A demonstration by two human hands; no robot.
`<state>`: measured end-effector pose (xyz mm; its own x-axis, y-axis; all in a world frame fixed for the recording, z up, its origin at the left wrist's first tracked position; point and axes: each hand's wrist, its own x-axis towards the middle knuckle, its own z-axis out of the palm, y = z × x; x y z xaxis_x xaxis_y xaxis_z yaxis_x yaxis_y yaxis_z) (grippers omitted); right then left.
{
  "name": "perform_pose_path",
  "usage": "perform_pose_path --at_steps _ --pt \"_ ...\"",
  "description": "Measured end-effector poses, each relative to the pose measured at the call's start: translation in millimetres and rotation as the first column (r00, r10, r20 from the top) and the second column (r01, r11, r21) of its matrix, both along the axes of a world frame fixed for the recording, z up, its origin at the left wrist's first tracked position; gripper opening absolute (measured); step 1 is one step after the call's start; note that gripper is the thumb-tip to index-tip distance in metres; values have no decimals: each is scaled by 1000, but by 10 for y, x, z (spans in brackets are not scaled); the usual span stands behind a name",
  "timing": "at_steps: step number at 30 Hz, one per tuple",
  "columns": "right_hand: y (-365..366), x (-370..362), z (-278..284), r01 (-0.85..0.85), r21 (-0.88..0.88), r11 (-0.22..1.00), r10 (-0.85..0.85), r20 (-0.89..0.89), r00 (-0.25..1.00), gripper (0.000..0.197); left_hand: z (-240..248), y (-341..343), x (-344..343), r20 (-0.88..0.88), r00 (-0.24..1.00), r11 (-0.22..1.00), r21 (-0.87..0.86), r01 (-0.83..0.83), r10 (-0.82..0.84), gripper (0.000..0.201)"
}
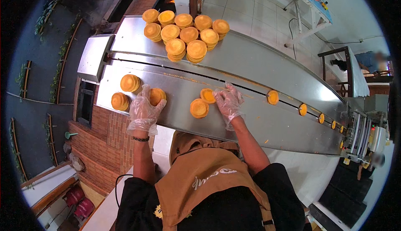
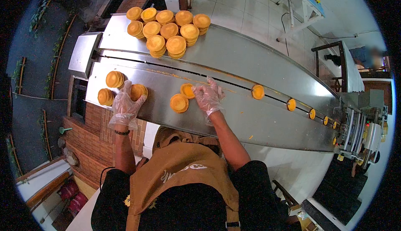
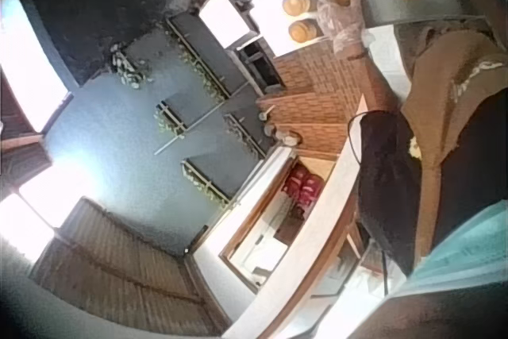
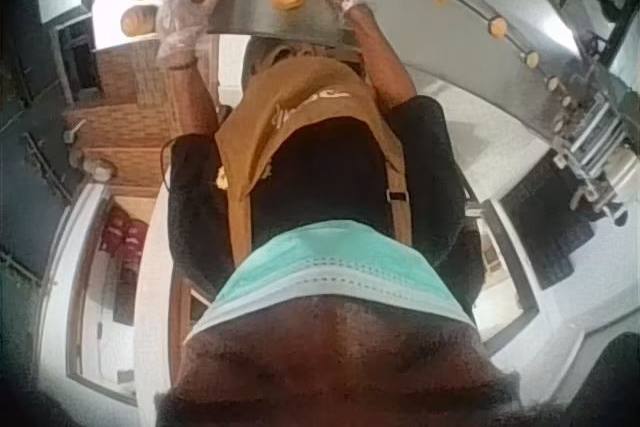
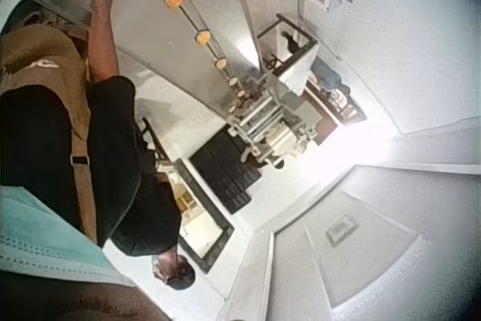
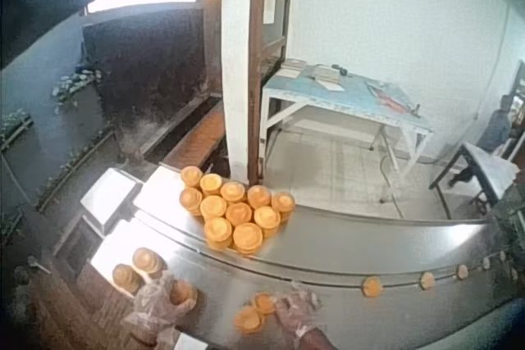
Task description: Organizing and placing round yellow pastries onto a conveyor belt system.
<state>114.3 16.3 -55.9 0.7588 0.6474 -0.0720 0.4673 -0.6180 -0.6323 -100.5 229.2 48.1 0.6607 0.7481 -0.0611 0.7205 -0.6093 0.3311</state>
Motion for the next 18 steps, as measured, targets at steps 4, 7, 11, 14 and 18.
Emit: perform_pose_path --at_steps 4,7,11,14,18 --pt "186 -198 263 -11 -285 958 -3 -48 999 31 7 -2 19 -48 998 999 -11 -36 36 72" --pt "170 -188 51 25 -209 978 -33 -37 999 33 40 -4 42 -53 998 999 -14 -32 31 71" --pt "-46 178 -167 108 -127 986 -92 123 988 36 35 1 49 -35 999 999 -30 -16 15 69" --pt "-89 210 -131 94 -4 996 -90 250 964 36 111 -4 90 -57 998 998 -55 -30 27 68" --pt "107 -394 338 -485 131 865 473 115 874 37 58 3 67 -47 999 999 -42 -7 5 69"
